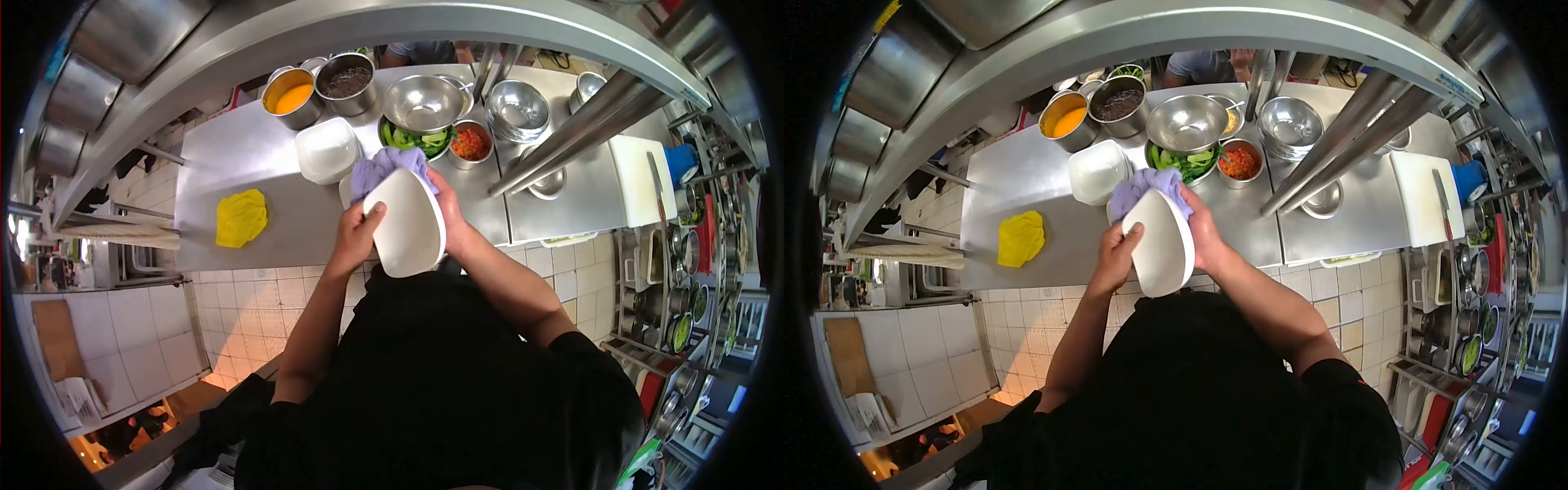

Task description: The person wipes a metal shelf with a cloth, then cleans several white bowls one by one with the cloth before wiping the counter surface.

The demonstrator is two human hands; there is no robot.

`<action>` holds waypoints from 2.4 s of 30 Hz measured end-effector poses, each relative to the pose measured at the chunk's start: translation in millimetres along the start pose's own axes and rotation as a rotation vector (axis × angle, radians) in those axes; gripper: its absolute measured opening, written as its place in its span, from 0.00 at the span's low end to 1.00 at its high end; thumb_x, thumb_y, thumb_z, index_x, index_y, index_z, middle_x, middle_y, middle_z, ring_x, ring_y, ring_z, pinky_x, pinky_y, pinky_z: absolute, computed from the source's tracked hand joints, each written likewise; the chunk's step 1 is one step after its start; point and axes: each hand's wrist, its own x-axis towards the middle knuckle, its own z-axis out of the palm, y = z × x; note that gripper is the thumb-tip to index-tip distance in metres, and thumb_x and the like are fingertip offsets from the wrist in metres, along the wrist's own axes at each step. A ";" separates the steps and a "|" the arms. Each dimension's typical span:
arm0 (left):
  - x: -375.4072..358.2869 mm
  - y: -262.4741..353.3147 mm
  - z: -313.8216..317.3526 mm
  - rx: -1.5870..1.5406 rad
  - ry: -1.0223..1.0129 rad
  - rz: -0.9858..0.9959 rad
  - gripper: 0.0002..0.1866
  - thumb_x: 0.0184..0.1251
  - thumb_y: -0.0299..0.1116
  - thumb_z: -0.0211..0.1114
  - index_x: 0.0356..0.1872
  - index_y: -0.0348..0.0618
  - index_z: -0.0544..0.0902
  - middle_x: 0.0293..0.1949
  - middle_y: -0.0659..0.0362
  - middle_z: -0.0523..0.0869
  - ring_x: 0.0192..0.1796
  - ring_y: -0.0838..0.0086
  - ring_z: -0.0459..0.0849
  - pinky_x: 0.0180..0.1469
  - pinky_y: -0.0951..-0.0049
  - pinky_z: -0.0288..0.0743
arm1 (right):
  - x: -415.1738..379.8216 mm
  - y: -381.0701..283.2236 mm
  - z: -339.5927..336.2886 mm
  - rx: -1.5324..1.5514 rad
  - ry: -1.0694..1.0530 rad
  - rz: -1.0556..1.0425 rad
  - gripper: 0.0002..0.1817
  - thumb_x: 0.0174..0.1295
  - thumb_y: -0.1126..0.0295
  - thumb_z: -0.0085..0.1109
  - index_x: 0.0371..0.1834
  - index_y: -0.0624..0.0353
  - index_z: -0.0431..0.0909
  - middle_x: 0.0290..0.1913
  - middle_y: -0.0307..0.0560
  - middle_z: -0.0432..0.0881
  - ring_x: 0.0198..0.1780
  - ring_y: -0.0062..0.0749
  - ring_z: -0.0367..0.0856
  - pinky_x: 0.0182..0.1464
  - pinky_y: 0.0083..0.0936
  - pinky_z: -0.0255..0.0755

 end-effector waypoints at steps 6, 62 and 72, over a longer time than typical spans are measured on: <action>34.8 24.1 -97.6 0.100 0.407 -0.263 0.20 0.76 0.48 0.65 0.42 0.38 0.84 0.27 0.61 0.84 0.21 0.79 0.78 0.21 0.74 0.70 | -36.9 -47.5 28.3 0.109 -0.108 -0.236 0.35 0.77 0.44 0.38 0.75 0.60 0.66 0.70 0.57 0.76 0.69 0.51 0.76 0.73 0.51 0.68; 71.9 -21.8 -81.7 1.248 0.023 -0.138 0.32 0.78 0.57 0.51 0.32 0.37 0.88 0.35 0.41 0.89 0.43 0.43 0.88 0.48 0.46 0.80 | 19.8 20.5 5.1 -2.291 -0.346 -0.327 0.26 0.74 0.43 0.49 0.46 0.52 0.89 0.44 0.52 0.88 0.46 0.52 0.86 0.56 0.48 0.75; 37.1 17.4 -52.4 0.737 -0.040 0.029 0.32 0.79 0.57 0.54 0.32 0.32 0.84 0.26 0.42 0.85 0.31 0.43 0.84 0.37 0.52 0.76 | -9.2 0.3 0.9 -0.162 0.080 -0.189 0.36 0.79 0.40 0.40 0.79 0.55 0.62 0.69 0.52 0.77 0.67 0.43 0.79 0.72 0.40 0.72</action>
